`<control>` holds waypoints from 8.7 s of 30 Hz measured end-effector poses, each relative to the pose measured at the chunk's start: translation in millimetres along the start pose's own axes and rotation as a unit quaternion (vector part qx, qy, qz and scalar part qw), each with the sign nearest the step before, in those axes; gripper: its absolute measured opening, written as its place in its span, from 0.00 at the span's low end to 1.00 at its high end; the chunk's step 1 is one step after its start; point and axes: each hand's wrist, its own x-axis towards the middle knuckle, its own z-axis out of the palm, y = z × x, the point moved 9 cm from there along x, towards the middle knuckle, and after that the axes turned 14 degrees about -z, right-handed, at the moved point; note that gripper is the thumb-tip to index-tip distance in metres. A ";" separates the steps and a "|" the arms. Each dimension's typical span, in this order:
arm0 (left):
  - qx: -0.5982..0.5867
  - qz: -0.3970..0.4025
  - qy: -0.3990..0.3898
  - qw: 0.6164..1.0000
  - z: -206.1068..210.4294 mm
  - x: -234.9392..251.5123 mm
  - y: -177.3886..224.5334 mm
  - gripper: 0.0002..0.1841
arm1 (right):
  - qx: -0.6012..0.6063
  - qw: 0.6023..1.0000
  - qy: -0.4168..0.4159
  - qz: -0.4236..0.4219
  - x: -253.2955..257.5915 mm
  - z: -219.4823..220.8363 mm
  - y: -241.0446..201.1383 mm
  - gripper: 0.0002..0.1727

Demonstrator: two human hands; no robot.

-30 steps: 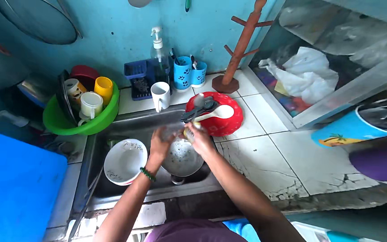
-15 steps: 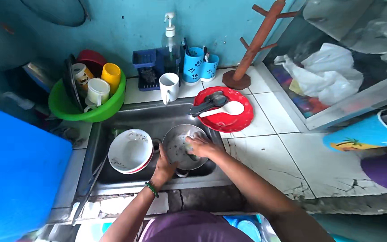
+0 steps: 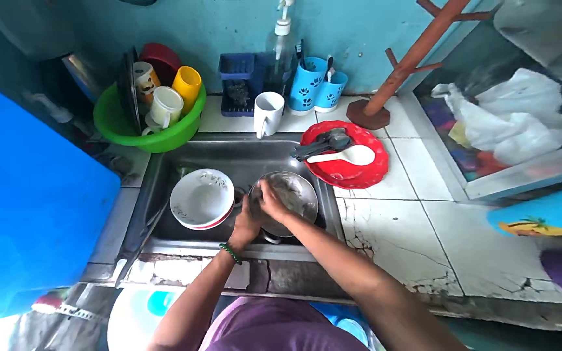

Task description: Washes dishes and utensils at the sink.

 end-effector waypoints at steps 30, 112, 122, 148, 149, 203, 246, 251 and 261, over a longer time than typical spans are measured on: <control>0.106 0.050 0.277 0.954 -204.0 -56.1 6.4 0.18 | -0.196 0.934 -0.289 0.079 -44.8 11.5 15.5 0.32; -0.003 0.110 -0.154 0.982 -22.2 -28.8 74.2 0.04 | 0.001 0.935 0.222 -0.278 -42.8 -51.1 -83.6 0.22; -0.072 0.069 -0.177 0.979 -23.7 -22.6 60.2 0.08 | -0.030 0.934 0.232 -0.271 -45.1 -48.8 -86.8 0.23; 0.065 0.293 -0.027 0.953 -22.4 -41.2 74.2 0.13 | 0.462 0.721 0.436 0.276 -51.5 -55.4 -14.9 0.34; 0.066 0.294 -0.020 0.953 -21.1 -41.0 73.7 0.13 | 0.481 0.700 0.442 0.287 -52.0 -52.8 -15.3 0.34; -0.180 0.013 -0.157 0.971 -13.8 -27.0 61.7 0.17 | -0.034 0.963 0.195 -0.184 -38.3 -105.1 -69.2 0.12; -0.253 -0.007 -0.151 0.955 2.6 -28.2 62.4 0.18 | -0.197 0.915 0.288 -0.204 -34.4 -99.2 -49.3 0.07; -0.282 0.004 -0.108 0.953 -13.4 -20.5 61.8 0.22 | -0.124 0.954 0.229 -0.147 -49.1 -75.1 -48.7 0.10; -0.269 0.035 -0.111 0.956 -18.4 -24.1 65.5 0.22 | -0.150 0.947 0.248 -0.140 -43.3 -87.0 -49.4 0.11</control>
